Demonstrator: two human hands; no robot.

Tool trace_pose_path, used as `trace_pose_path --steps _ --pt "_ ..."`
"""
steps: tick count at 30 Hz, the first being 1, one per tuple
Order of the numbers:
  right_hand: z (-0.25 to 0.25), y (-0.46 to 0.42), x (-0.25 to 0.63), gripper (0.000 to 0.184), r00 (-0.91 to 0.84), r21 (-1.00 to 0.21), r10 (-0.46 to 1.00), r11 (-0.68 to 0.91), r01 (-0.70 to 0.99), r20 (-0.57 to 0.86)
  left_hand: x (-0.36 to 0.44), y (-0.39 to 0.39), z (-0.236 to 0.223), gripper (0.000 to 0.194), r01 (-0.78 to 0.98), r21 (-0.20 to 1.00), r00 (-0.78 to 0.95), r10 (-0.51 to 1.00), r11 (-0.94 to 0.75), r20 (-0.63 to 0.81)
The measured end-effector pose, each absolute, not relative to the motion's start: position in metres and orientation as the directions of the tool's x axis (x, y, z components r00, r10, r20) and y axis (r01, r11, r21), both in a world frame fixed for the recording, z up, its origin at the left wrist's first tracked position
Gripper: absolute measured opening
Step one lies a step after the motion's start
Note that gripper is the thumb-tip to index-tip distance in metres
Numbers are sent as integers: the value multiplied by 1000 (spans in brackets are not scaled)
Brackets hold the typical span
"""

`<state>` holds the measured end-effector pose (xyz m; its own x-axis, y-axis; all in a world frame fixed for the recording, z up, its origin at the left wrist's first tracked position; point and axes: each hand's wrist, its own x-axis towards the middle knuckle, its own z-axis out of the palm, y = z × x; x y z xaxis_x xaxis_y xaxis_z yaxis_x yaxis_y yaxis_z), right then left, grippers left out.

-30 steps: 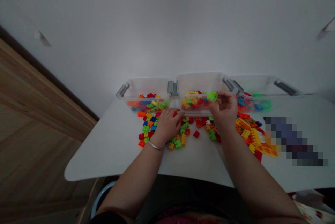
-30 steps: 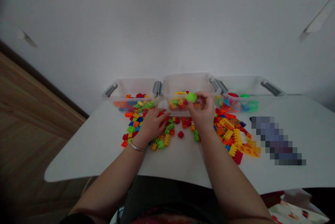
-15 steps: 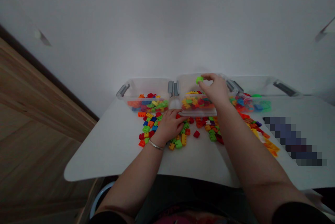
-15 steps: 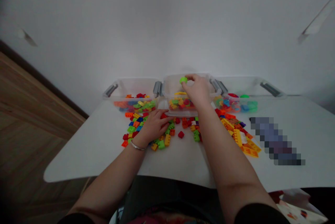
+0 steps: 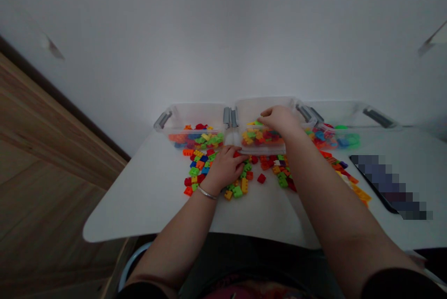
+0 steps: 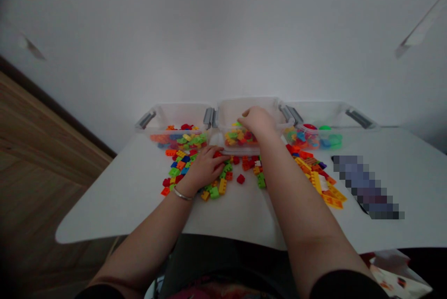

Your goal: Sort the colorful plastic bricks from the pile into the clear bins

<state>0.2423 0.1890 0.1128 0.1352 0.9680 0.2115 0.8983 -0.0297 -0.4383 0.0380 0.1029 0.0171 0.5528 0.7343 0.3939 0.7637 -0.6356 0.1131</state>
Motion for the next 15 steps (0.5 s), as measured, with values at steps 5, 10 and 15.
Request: trace_pose_path --steps 5,10,15 --pt "111 174 241 36 109 -462 859 160 872 501 38 103 16 33 763 113 553 734 -636 394" --pt "104 148 241 31 55 -400 660 383 833 749 38 103 18 33 770 113 547 741 -628 389" --pt "77 107 233 21 -141 -279 619 530 801 772 39 103 20 34 760 121 559 736 -639 382"
